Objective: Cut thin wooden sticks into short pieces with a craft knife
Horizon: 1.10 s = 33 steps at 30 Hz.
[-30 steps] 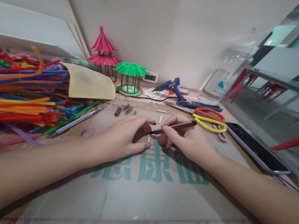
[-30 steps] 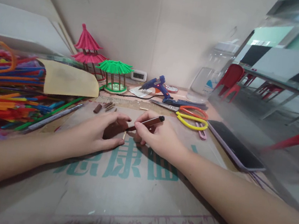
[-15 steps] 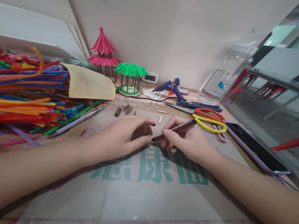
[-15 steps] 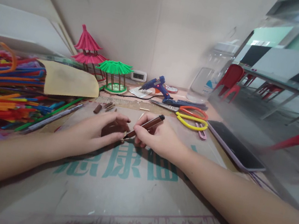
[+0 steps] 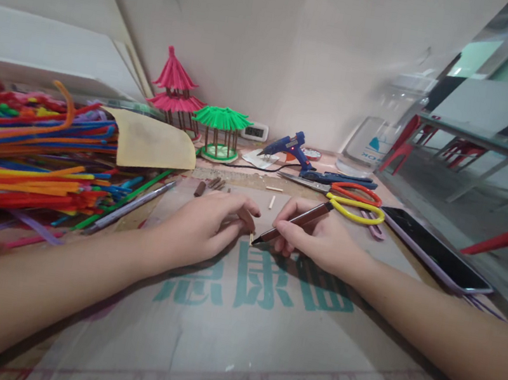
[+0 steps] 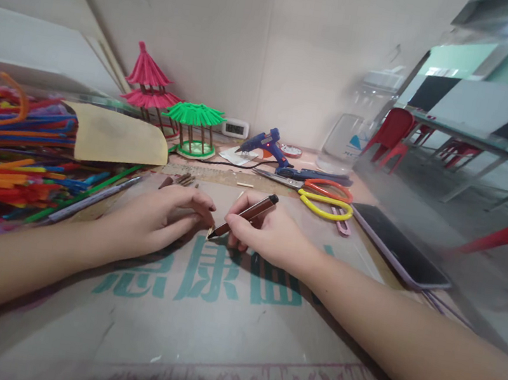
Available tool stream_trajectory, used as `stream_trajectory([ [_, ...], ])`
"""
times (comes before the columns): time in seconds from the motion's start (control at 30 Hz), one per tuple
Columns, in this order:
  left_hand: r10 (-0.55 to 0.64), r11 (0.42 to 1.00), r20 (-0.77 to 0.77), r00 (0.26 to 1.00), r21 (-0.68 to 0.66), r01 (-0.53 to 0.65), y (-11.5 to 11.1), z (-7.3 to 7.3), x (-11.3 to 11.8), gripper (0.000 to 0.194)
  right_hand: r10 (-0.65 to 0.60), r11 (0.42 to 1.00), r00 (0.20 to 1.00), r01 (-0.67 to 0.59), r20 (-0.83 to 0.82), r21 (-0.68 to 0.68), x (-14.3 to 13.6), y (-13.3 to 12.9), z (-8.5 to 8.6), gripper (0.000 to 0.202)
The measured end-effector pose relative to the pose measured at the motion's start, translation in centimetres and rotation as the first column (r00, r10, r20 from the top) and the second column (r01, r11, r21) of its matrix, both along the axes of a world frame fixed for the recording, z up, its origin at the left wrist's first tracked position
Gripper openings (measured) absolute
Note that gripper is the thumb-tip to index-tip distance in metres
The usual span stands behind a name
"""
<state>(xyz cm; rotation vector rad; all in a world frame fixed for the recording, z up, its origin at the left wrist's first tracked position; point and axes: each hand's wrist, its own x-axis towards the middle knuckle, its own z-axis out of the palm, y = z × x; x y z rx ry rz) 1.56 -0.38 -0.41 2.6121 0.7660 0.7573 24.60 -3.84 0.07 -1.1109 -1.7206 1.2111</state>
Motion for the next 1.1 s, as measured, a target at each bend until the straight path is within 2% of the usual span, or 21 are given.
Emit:
stream_trajectory([
  [0.13, -0.004, 0.999, -0.018, 1.000, 0.033, 0.004, -0.06, 0.09, 0.03, 0.025, 0.013, 1.000, 1.000, -0.013, -0.007, 0.008, -0.05, -0.08, -0.03, 0.014],
  [0.27, 0.006, 0.999, -0.016, 1.000, 0.042, -0.005, -0.15, 0.16, 0.03, 0.025, -0.047, 0.998, 0.999, 0.047, 0.005, 0.042, -0.25, -0.06, 0.04, 0.013],
  [0.6, 0.017, 1.000, -0.049, 0.999, 0.003, -0.017, -0.23, 0.45, 0.07, 0.022, 0.008, 1.000, 1.000, -0.008, 0.000, -0.016, -0.12, -0.11, 0.21, 0.016],
  [0.87, 0.014, 1.000, -0.077, 0.997, 0.006, -0.014, -0.41, 0.70, 0.17, 0.023, -0.086, 0.995, 0.996, 0.085, 0.022, 0.050, -0.19, -0.02, 0.12, 0.015],
  [1.1, -0.006, 1.000, -0.078, 0.997, -0.017, 0.005, -0.42, 0.77, 0.12, 0.023, -0.063, 0.997, 0.997, 0.062, 0.033, 0.034, -0.28, -0.07, 0.08, 0.016],
])
